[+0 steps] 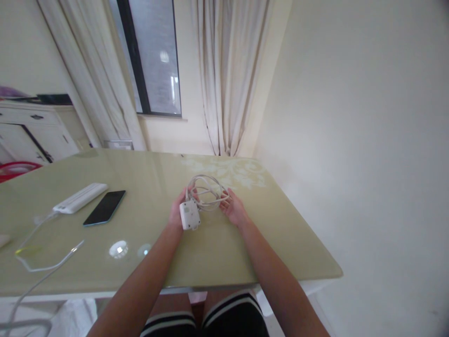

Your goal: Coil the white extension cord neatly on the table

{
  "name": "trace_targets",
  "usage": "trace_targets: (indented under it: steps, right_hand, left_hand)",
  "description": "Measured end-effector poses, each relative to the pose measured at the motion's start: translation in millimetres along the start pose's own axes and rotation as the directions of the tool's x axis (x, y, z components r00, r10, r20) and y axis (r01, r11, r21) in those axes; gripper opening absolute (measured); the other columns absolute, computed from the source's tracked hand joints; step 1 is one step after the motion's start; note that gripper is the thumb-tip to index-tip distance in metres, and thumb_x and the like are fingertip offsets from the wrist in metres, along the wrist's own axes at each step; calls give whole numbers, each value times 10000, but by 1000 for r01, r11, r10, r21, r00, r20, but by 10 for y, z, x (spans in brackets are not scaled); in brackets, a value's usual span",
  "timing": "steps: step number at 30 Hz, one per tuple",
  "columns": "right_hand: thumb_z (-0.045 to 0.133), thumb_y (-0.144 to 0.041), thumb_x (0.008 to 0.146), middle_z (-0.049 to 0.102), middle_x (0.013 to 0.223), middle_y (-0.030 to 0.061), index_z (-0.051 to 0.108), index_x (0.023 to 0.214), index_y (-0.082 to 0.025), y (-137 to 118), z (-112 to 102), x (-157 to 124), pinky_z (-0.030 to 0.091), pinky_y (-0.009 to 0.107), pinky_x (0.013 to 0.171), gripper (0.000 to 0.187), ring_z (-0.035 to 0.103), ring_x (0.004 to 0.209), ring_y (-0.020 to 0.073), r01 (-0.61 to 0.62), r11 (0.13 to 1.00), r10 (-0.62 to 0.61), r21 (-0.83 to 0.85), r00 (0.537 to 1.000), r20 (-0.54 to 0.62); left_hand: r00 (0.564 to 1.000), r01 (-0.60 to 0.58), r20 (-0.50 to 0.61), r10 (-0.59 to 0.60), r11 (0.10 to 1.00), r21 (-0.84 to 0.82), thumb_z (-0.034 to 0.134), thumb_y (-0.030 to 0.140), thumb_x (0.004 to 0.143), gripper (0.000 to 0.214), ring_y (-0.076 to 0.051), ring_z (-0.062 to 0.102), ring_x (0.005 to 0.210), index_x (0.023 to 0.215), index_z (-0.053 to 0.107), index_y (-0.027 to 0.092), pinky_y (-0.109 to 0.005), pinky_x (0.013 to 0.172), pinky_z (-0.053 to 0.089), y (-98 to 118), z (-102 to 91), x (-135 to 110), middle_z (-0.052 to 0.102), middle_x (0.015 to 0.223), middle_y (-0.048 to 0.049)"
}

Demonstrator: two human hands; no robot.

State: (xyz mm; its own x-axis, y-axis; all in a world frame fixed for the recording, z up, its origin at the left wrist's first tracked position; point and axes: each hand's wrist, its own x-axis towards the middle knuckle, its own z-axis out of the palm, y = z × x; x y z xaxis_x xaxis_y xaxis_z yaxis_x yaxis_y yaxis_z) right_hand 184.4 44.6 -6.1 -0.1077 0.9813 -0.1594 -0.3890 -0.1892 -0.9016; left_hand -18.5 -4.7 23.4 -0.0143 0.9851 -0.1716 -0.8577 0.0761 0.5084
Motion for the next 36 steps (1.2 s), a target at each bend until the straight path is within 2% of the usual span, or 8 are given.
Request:
trace_targets:
  steps: [8, 12, 16, 23, 26, 29, 32, 36]
  right_hand:
    - [850, -638, 718, 722, 1013, 36, 657, 1237, -264, 27, 222, -201, 537, 268, 686, 668, 616, 693, 116, 237, 971, -233, 13, 942, 243]
    - [851, -627, 718, 726, 965, 38, 676, 1198, -254, -21, 193, -217, 476, 240, 615, 633, 610, 677, 120, 241, 970, -229, -21, 945, 232]
    - [853, -608, 715, 703, 832, -3, 703, 1137, -236, -17, 114, -150, 363, 194, 551, 582, 602, 628, 97, 214, 976, -199, -48, 956, 214]
    - [741, -727, 762, 681, 734, 4, 714, 956, -189, 132, 99, -37, 390, 218, 543, 572, 613, 618, 127, 261, 921, -218, -289, 961, 172]
    - [690, -752, 800, 678, 740, 9, 721, 941, -179, 153, 86, -24, 440, 232, 567, 591, 636, 646, 142, 362, 848, -289, -386, 928, 235]
    - [658, -764, 819, 739, 886, 46, 702, 1164, -184, 148, 61, -11, 437, 227, 542, 676, 663, 644, 136, 348, 856, -279, -383, 933, 226]
    - [639, -756, 841, 759, 961, 73, 676, 1246, -197, 141, 38, 9, 417, 218, 516, 692, 658, 628, 123, 329, 867, -279, -376, 943, 181]
    - [621, -732, 875, 752, 909, 64, 717, 1113, -190, 182, 41, 24, 419, 221, 522, 600, 627, 590, 112, 338, 852, -285, -401, 940, 187]
  left_hand:
    - [987, -154, -31, 159, 981, 119, 674, 329, 938, 183, -98, 635, 645, 1047, 770, 218, -210, 567, 521, -73, 30, 21, 754, 984, -26]
    - [981, -192, 40, 188, 960, 204, 744, 335, 897, 313, -132, 690, 799, 1180, 764, 204, -230, 711, 562, -112, 59, 13, 759, 1022, -49]
    - [977, -213, 94, 194, 932, 293, 882, 253, 768, 374, -151, 719, 867, 1102, 736, 167, -245, 774, 569, -111, 41, 20, 770, 1047, -75]
    - [959, -209, -80, 270, 872, 444, 888, 223, 762, 599, -155, 713, 636, 1180, 459, 251, -266, 627, 568, -109, -58, 116, 735, 889, 5]
    - [940, -178, -136, 314, 788, 589, 839, 314, 821, 489, -122, 639, 509, 1185, 526, 224, -210, 500, 474, -90, -117, 169, 669, 798, 26]
    - [878, -253, -159, 452, 720, 646, 725, 396, 907, 272, -93, 585, 500, 1067, 623, 201, -175, 480, 424, -1, -221, 269, 584, 697, 45]
    - [731, -367, -294, 616, 718, 592, 607, 373, 973, 200, -105, 628, 609, 1085, 597, 208, -194, 588, 499, 187, -350, 408, 617, 766, 22]
    - [555, -470, -355, 752, 636, 613, 503, 241, 1013, 263, -129, 700, 1011, 1274, 521, 224, -231, 866, 540, 493, -505, 557, 673, 1120, -55]
